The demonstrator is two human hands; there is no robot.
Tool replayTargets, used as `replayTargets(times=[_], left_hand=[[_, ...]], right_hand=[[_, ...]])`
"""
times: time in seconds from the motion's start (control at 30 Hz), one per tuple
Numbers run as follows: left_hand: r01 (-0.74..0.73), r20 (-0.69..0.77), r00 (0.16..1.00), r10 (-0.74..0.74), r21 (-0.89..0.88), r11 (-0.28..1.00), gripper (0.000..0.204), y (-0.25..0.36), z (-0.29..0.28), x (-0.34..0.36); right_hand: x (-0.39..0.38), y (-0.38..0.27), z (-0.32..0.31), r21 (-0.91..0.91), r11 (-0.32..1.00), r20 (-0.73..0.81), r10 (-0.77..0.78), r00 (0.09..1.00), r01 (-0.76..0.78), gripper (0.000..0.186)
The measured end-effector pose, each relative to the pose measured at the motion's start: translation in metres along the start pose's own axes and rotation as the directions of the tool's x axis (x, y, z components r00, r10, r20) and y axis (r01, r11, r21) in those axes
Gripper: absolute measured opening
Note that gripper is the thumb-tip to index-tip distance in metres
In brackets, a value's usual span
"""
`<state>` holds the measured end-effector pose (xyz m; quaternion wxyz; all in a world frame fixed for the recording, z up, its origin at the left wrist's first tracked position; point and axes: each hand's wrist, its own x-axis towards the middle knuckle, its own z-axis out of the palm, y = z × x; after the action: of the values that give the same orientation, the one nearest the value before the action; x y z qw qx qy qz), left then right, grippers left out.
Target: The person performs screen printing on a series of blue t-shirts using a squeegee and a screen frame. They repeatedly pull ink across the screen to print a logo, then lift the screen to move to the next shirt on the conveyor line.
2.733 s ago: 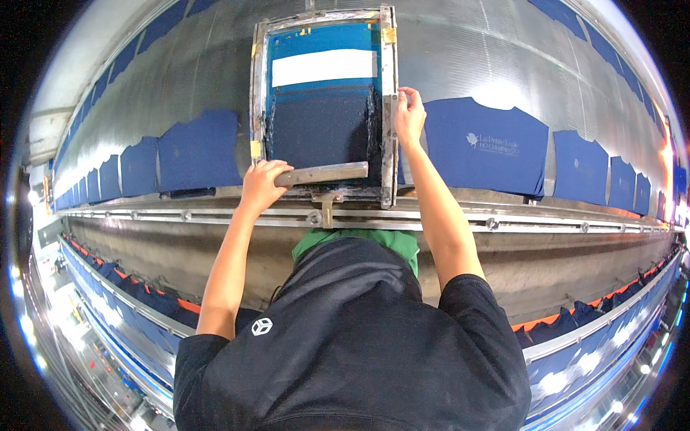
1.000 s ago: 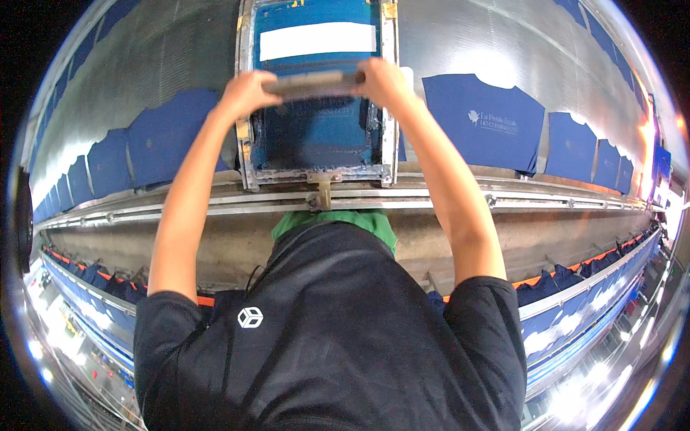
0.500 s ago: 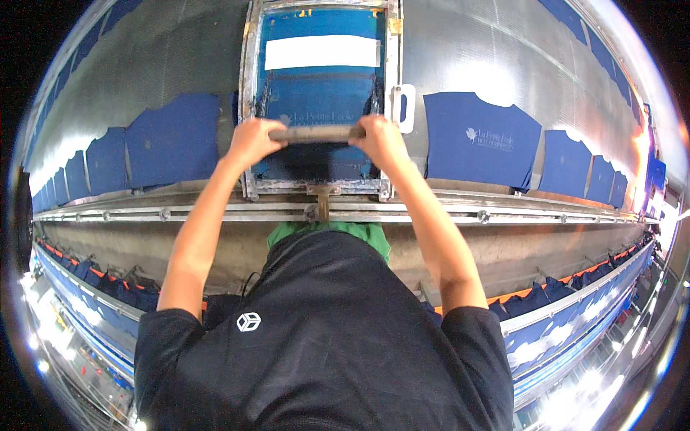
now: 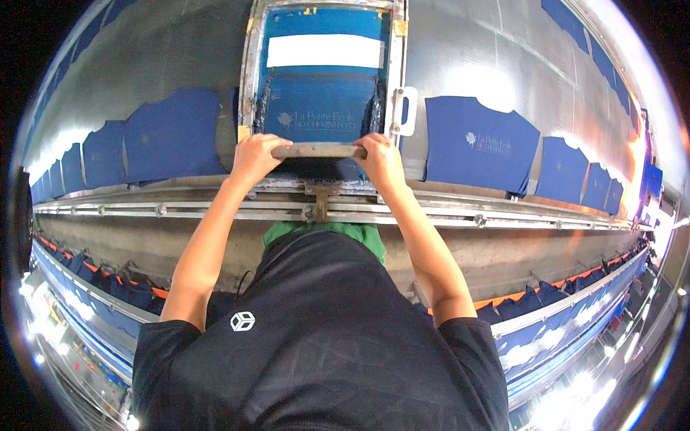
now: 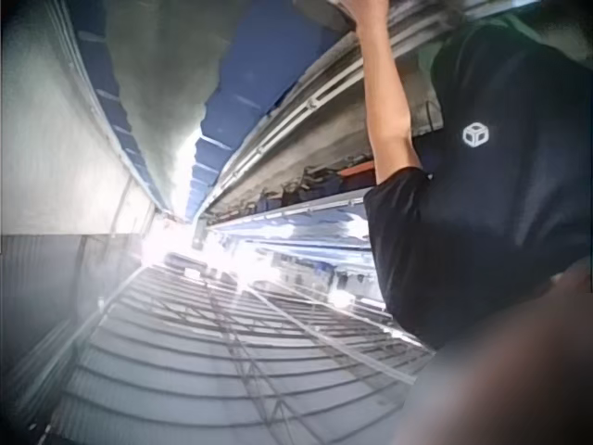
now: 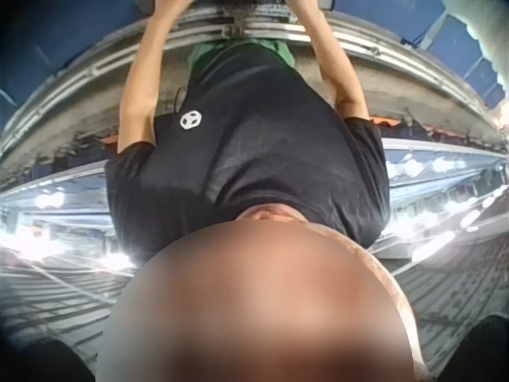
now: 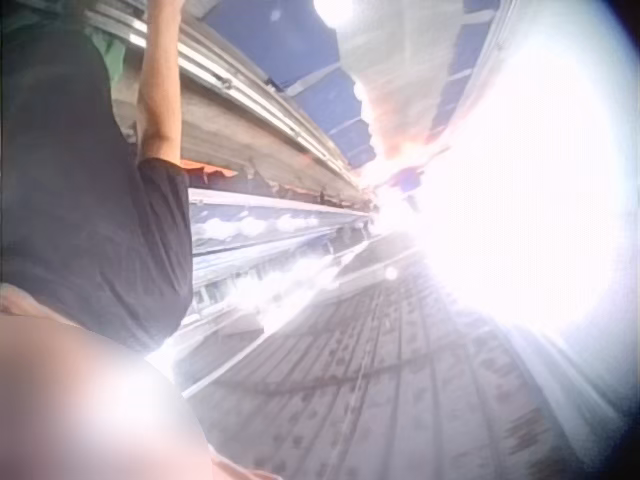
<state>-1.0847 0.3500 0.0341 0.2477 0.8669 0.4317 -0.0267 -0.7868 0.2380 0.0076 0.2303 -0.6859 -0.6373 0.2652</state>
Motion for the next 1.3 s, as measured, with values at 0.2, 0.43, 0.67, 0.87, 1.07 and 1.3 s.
replayTargets(times=[0.2, 0.43, 0.67, 0.87, 1.07, 1.3], left_hand=[[0.002, -0.008, 1.000, -0.001, 0.030, 1.000, 0.035, -0.031, -0.046, 0.105], [-0.016, -0.020, 1.000, 0.018, 0.067, 0.998, 0.028, -0.029, -0.045, 0.141], [0.020, 0.010, 1.000, -0.021, 0.032, 0.999, 0.041, 0.007, 0.022, -0.031], [-0.142, -0.075, 0.985, 0.154, 0.141, 0.980, 0.039, 0.015, 0.000, -0.025], [0.056, 0.063, 0.996, -0.064, 0.121, 0.991, 0.076, 0.031, 0.023, 0.030], [0.037, 0.467, 0.884, -0.003, -0.065, 0.997, 0.080, -0.025, 0.023, 0.093]], right_hand=[[0.119, 0.000, -0.052, -0.125, 0.974, 0.161, 0.209, 0.965, -0.190, 0.032], [0.137, 0.037, -0.031, -0.179, 0.979, -0.007, 0.099, 0.995, -0.098, 0.042], [-0.041, -0.005, 0.011, 0.001, 1.000, -0.027, 0.006, 1.000, -0.006, 0.031], [-0.024, -0.018, -0.010, -0.012, 1.000, 0.164, -0.012, 0.986, 0.014, 0.036], [0.020, -0.005, 0.007, -0.107, 0.993, 0.170, -0.020, 0.985, 0.039, 0.059], [0.085, 0.008, 0.001, -0.159, 0.987, 0.560, 0.100, 0.823, -0.011, 0.068]])
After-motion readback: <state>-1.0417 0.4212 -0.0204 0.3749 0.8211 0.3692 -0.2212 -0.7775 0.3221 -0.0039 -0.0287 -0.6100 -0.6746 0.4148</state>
